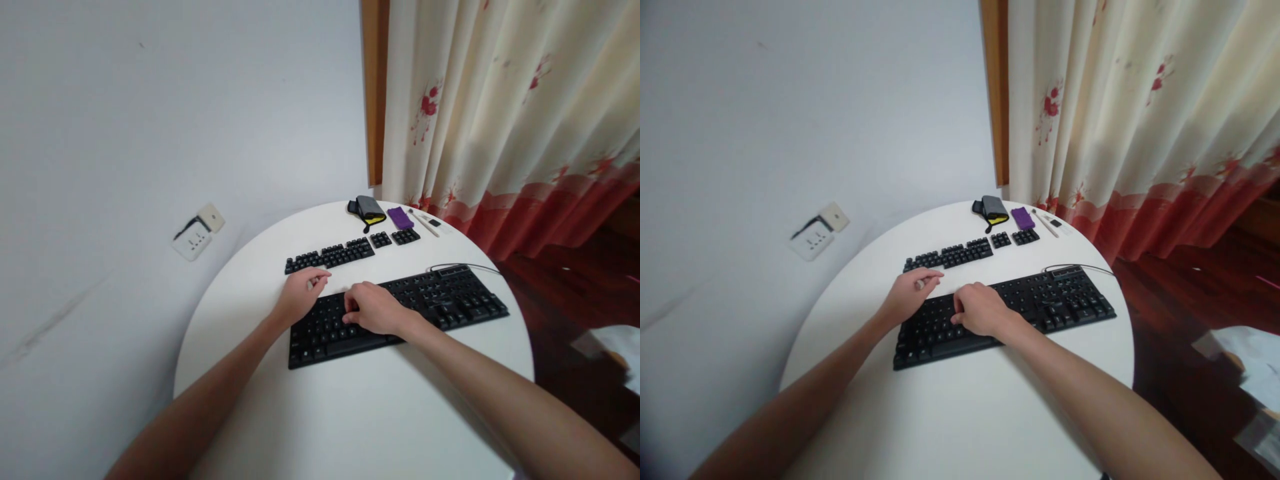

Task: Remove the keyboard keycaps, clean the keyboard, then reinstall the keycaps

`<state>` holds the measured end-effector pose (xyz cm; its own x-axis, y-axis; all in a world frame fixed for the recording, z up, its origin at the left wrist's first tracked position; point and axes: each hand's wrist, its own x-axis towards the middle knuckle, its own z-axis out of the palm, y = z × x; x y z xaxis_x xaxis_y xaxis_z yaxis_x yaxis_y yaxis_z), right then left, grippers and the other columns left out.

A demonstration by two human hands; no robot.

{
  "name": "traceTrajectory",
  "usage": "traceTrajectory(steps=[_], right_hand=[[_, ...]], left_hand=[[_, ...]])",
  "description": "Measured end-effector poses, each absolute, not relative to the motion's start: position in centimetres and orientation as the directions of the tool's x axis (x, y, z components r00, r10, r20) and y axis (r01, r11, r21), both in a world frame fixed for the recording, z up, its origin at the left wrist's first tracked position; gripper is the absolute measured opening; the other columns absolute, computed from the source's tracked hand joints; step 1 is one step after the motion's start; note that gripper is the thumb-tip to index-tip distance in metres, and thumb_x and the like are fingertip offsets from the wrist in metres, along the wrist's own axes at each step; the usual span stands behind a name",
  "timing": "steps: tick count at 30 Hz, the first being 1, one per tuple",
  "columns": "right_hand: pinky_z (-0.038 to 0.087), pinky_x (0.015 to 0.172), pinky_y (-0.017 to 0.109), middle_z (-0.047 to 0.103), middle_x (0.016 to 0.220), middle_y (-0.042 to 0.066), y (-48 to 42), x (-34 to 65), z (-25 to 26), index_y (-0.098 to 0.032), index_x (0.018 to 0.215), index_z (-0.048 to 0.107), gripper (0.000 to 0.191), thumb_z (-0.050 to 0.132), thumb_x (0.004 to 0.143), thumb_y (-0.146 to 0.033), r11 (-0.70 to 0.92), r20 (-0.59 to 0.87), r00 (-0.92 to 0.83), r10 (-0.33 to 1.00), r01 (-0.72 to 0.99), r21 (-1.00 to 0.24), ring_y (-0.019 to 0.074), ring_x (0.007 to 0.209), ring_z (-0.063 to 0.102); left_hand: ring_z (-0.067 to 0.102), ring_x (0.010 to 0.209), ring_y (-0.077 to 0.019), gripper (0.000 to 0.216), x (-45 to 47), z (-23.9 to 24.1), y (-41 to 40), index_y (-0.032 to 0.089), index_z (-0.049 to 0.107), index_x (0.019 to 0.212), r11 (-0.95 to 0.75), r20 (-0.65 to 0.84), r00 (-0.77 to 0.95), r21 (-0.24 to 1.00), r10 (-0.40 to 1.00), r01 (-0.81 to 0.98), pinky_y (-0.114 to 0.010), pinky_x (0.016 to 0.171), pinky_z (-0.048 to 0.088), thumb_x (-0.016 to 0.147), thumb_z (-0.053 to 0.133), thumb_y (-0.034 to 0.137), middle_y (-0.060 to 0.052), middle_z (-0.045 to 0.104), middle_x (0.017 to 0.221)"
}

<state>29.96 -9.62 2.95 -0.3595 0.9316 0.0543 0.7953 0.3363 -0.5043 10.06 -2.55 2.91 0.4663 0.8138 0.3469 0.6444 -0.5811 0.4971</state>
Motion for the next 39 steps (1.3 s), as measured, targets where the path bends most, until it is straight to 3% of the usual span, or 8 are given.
traceTrajectory(steps=[3, 6, 10, 18, 30, 39], right_hand=[[0.035, 0.064, 0.026, 0.070, 0.083, 0.003, -9.6, 29.9, 3.0, -0.021, 0.078, 0.068, 0.014, 0.074, 0.077, -0.033, 0.343, 0.043, -0.370, 0.928, 0.800, -0.492, 0.0190, 0.080, 0.060], [0.037, 0.067, 0.028, 0.071, 0.085, 0.006, -9.7, 29.8, 3.1, -0.020, 0.080, 0.069, 0.020, 0.061, 0.088, -0.036, 0.358, 0.078, -0.365, 0.928, 0.810, -0.464, 0.0206, 0.083, 0.062], [0.038, 0.070, 0.029, 0.072, 0.086, 0.009, -9.8, 29.7, 3.4, -0.018, 0.081, 0.070, 0.039, 0.041, 0.099, -0.036, 0.351, 0.092, -0.347, 0.933, 0.824, -0.444, 0.0222, 0.084, 0.064], [0.039, 0.069, 0.029, 0.072, 0.087, 0.010, -9.8, 29.7, 3.8, -0.019, 0.085, 0.071, 0.042, 0.041, 0.098, -0.046, 0.326, 0.049, -0.343, 0.938, 0.825, -0.461, 0.0222, 0.081, 0.065], [0.037, 0.067, 0.029, 0.072, 0.085, 0.008, -9.9, 29.7, 3.8, -0.019, 0.081, 0.069, 0.038, 0.047, 0.096, -0.046, 0.313, 0.039, -0.335, 0.941, 0.825, -0.471, 0.0206, 0.078, 0.063], [0.038, 0.069, 0.029, 0.072, 0.084, 0.008, -9.9, 29.7, 3.8, -0.019, 0.082, 0.070, 0.037, 0.048, 0.096, -0.044, 0.318, 0.042, -0.338, 0.940, 0.826, -0.466, 0.0208, 0.079, 0.063]], left_hand=[[0.062, 0.086, -0.0188, 0.027, 10.4, 2.8, -0.3, 0.017, 0.070, 0.109, -0.630, 0.401, 0.500, 0.327, 0.767, 0.705, -0.034, 0.088, 0.049, 0.093, 0.050, 0.021, -0.006, 0.069, 0.100], [0.058, 0.102, -0.0246, 0.030, 11.2, 2.2, 1.3, 0.017, 0.068, 0.116, -0.635, 0.392, 0.540, 0.171, 0.745, 0.753, -0.040, 0.098, 0.045, 0.092, 0.051, 0.020, -0.008, 0.066, 0.107], [0.054, 0.104, -0.0258, 0.033, 12.0, 1.1, 2.1, 0.016, 0.066, 0.122, -0.640, 0.380, 0.566, 0.096, 0.732, 0.762, -0.040, 0.100, 0.045, 0.090, 0.054, 0.018, -0.009, 0.063, 0.108], [0.049, 0.104, -0.0268, 0.035, 12.1, 0.1, 1.8, 0.019, 0.064, 0.124, -0.650, 0.376, 0.589, 0.048, 0.715, 0.758, -0.043, 0.098, 0.044, 0.091, 0.053, 0.021, -0.009, 0.061, 0.109], [0.049, 0.101, -0.0265, 0.032, 11.6, 0.0, 1.5, 0.018, 0.068, 0.119, -0.685, 0.365, 0.622, 0.062, 0.692, 0.726, -0.042, 0.097, 0.044, 0.091, 0.052, 0.020, -0.009, 0.060, 0.108], [0.050, 0.101, -0.0270, 0.027, 11.5, -0.1, 2.4, 0.019, 0.070, 0.115, -0.659, 0.386, 0.582, 0.096, 0.716, 0.746, -0.041, 0.095, 0.044, 0.089, 0.062, 0.023, -0.009, 0.062, 0.106]])
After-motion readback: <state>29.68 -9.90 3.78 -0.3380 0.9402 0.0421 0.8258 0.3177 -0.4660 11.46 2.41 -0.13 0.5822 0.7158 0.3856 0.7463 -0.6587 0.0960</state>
